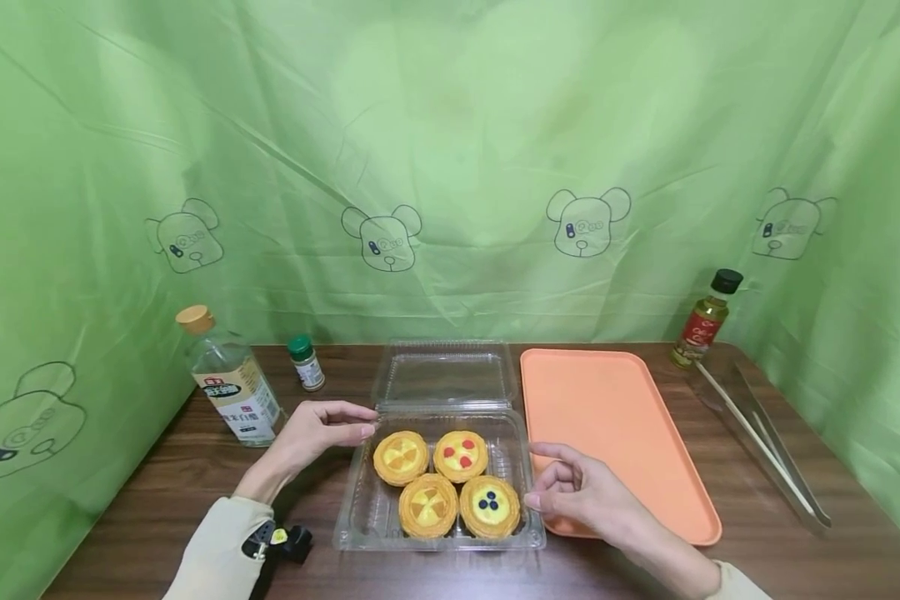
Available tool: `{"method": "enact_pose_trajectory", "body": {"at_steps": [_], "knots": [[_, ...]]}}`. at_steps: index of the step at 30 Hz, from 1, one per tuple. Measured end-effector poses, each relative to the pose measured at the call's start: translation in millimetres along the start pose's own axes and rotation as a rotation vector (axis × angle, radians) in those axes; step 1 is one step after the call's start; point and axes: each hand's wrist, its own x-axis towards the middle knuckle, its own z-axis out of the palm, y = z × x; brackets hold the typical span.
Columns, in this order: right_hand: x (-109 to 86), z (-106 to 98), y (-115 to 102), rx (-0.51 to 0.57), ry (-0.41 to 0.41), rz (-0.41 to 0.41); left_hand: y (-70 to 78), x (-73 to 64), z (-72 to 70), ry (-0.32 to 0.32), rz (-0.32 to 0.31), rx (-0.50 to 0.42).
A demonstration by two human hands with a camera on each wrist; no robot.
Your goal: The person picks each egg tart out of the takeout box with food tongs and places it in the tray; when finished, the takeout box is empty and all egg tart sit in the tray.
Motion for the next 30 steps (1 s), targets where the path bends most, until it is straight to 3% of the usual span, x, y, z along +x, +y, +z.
{"method": "enact_pose_trajectory", "body": {"at_steps": [4, 8, 12, 17, 24, 30], "knots": [[0.4, 1.2, -0.9, 0.009, 0.001, 0.013, -0.5, -0.7, -0.9, 0.008, 0.013, 0.021], [-0.1, -0.5, -2.0, -0.054, 0.007, -0.007, -0.1, -0.6, -0.3, 0.007, 0.009, 0.038], [0.1, -5.4, -2.9, -0.135, 0.006, -0.084, 0.1, -0.4, -0.1, 0.013, 0.004, 0.041], [-1.4, -21.3, -7.5, -0.164, 0.009, -0.168, -0.6, -1.6, 0.0, 0.009, 0.007, 0.03], [-9.0, -55.6, -31.7, -0.273, 0.132, -0.121, -0.4, -2.2, -1.1, 0.012, 0.01, 0.046], [-11.7, -91.4, -43.1, -0.433, 0.264, -0.162, 1.2, -1.7, -0.6, 0.008, 0.006, 0.044]]}}
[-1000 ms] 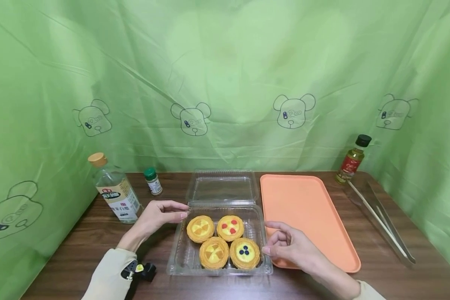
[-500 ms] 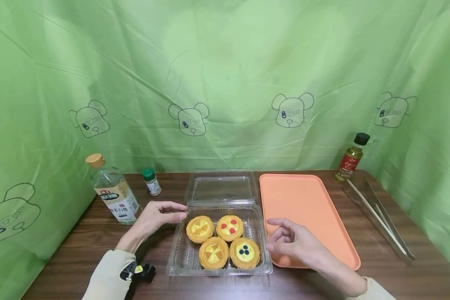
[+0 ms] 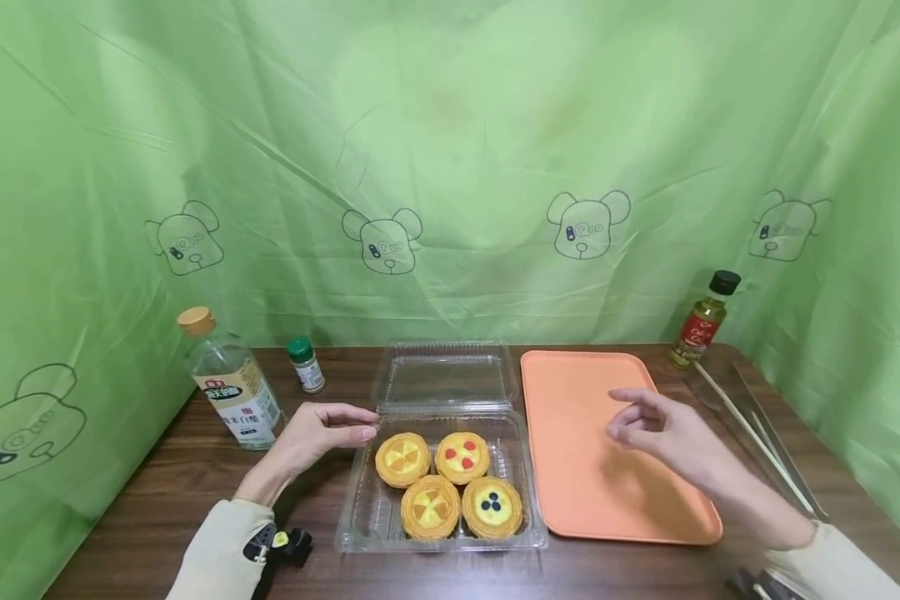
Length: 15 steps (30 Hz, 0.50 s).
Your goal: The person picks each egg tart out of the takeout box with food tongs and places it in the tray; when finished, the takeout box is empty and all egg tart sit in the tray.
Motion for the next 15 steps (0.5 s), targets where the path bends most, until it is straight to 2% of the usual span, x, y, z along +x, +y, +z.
{"method": "enact_pose_trajectory", "body": {"at_steps": [8, 15], "knots": [[6.2, -43.9, 23.7, -0.159, 0.127, -0.016, -1.8, 0.6, 0.6, 0.003, -0.004, -0.008], [1.5, -76.4, 44.8, -0.355, 0.236, -0.048, -1.8, 0.6, -0.3, -0.01, -0.001, -0.031]]}}
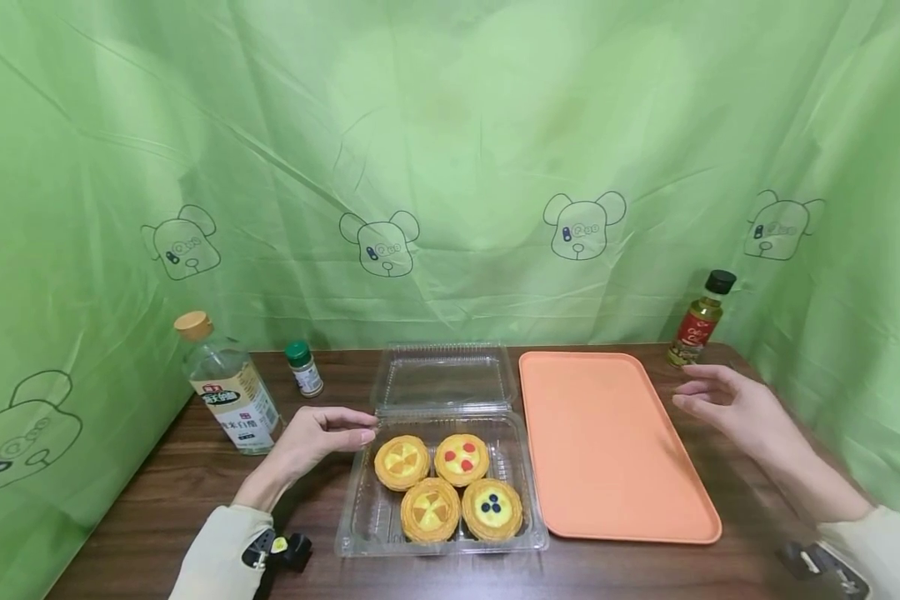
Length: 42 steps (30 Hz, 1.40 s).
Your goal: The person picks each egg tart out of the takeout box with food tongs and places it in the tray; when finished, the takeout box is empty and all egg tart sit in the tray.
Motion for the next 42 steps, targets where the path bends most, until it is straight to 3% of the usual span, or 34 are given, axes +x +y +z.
{"method": "enact_pose_trajectory", "body": {"at_steps": [7, 15, 22, 30, 33, 42], "knots": [[-3.6, -20.5, 27.8, -0.227, 0.034, 0.059, -1.2, 0.3, -0.5, -0.01, 0.019, -0.019], [-14.7, -32.3, 50.5, -0.206, 0.061, 0.131, -0.8, -0.3, 0.1, -0.012, 0.012, -0.009], [-24.6, -38.2, 68.7, -0.277, 0.1, 0.1, 0.5, 0.0, 0.9, -0.004, 0.006, -0.007], [-27.8, -45.0, 77.6, -0.32, -0.045, 0.226, 0.9, -1.1, -0.1, 0.002, -0.004, -0.019], [-26.0, -45.4, 80.7, -0.338, -0.093, 0.237, 1.5, -1.2, -0.1, 0.002, -0.002, -0.018], [-24.3, -44.9, 88.3, -0.361, -0.111, 0.234, 0.9, -0.7, 0.4, -0.009, 0.003, -0.028]]}}
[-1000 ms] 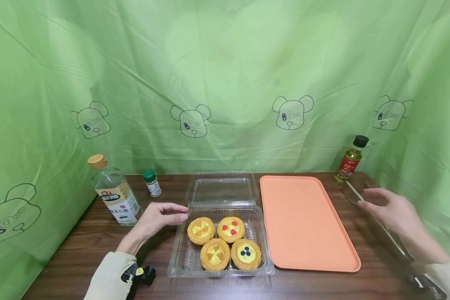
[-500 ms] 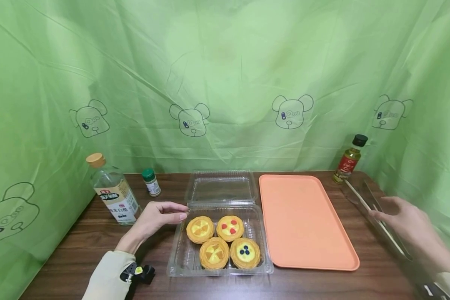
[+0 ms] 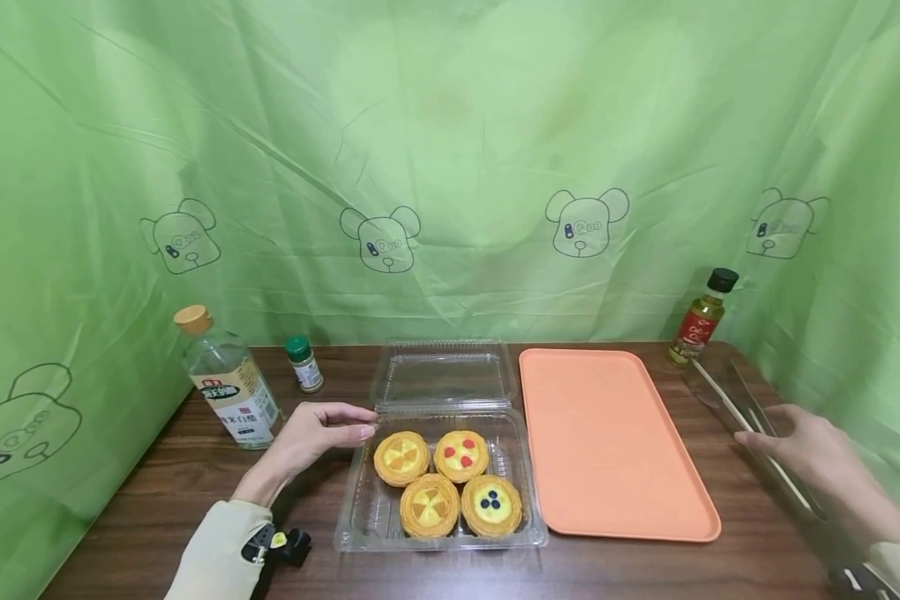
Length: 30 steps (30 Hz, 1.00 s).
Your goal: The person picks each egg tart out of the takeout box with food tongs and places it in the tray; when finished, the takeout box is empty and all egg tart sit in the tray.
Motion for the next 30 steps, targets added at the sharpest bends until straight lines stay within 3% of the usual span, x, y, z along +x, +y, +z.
{"method": "enact_pose_trajectory", "body": {"at_steps": [12, 17, 21, 30], "knots": [[-3.7, 3.0, 4.2, 0.027, 0.029, 0.017, -0.4, 1.1, -0.6, 0.0, -0.008, -0.008], [-7.6, 3.4, 3.9, 0.086, 0.095, 0.051, 0.0, 1.8, -0.2, 0.008, -0.013, -0.005], [-9.8, 2.0, 0.2, 0.082, 0.177, 0.016, 0.6, 1.4, 0.0, 0.011, -0.013, 0.005], [-17.5, -3.2, -23.6, 0.086, 0.202, 0.009, -0.1, 1.3, 0.3, 0.013, -0.015, 0.007]]}}
